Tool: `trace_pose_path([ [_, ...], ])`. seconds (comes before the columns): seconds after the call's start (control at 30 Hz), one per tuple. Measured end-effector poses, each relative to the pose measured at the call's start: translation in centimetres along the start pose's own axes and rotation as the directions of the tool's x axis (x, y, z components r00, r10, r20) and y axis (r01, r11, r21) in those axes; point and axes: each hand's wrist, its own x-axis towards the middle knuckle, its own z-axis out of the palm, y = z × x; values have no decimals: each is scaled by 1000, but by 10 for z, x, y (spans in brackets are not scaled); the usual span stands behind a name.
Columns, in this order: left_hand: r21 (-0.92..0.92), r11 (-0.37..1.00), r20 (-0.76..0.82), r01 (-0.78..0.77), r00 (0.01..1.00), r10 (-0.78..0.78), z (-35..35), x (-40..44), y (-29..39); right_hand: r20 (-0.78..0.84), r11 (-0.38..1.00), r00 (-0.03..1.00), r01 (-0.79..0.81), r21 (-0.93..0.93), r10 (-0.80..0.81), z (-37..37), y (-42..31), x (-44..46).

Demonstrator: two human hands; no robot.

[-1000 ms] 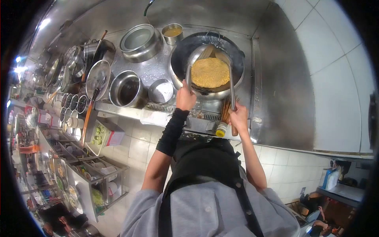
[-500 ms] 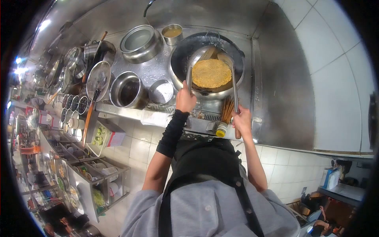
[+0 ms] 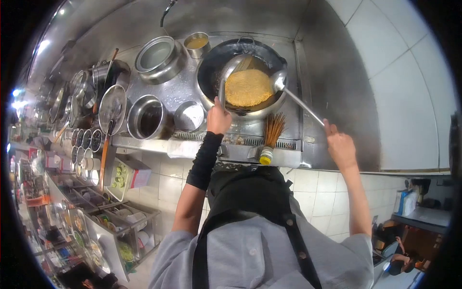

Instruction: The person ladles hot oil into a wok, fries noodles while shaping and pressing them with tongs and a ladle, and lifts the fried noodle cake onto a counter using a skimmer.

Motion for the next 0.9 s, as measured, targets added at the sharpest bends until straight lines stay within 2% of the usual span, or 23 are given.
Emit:
trace_pose_path([
  [0.03,3,1000,8,1,1000,-1,1,3,-1,21,1000,1000,14,13,-14,4,-3,0],
  [0.13,42,996,6,-74,997,74,7,15,-14,-44,970,999,-6,245,17,35,-21,-7],
  [0.23,76,984,13,-162,987,162,-1,32,-30,-121,821,982,-53,568,146,55,-44,-22],
  [0.33,131,968,34,-215,977,212,-6,48,-48,92,430,943,-231,873,319,68,-86,1],
  [0.4,179,956,48,-231,973,226,-10,55,-56,219,241,875,-346,907,432,99,-115,29],
  [0.5,221,957,64,-187,982,177,-18,54,-54,402,-24,855,-418,908,328,65,-120,64],
  [0.53,226,955,63,-191,981,182,-22,54,-53,417,-156,860,-387,909,294,67,-118,63],
  [0.63,219,962,53,-166,986,158,-24,41,-55,281,66,812,-363,929,511,83,-133,33],
  [0.67,176,972,53,-154,988,147,-25,35,-53,170,198,794,-343,918,584,105,-135,19],
  [0.77,169,976,41,-137,990,132,-19,26,-54,134,266,765,-375,888,629,121,-140,-26],
  [0.83,162,970,20,-180,984,179,-13,19,-59,258,230,741,-486,843,619,143,-158,-62],
  [0.9,179,960,-10,-215,975,221,-9,11,-60,183,250,770,-407,878,611,172,-179,-92],
])
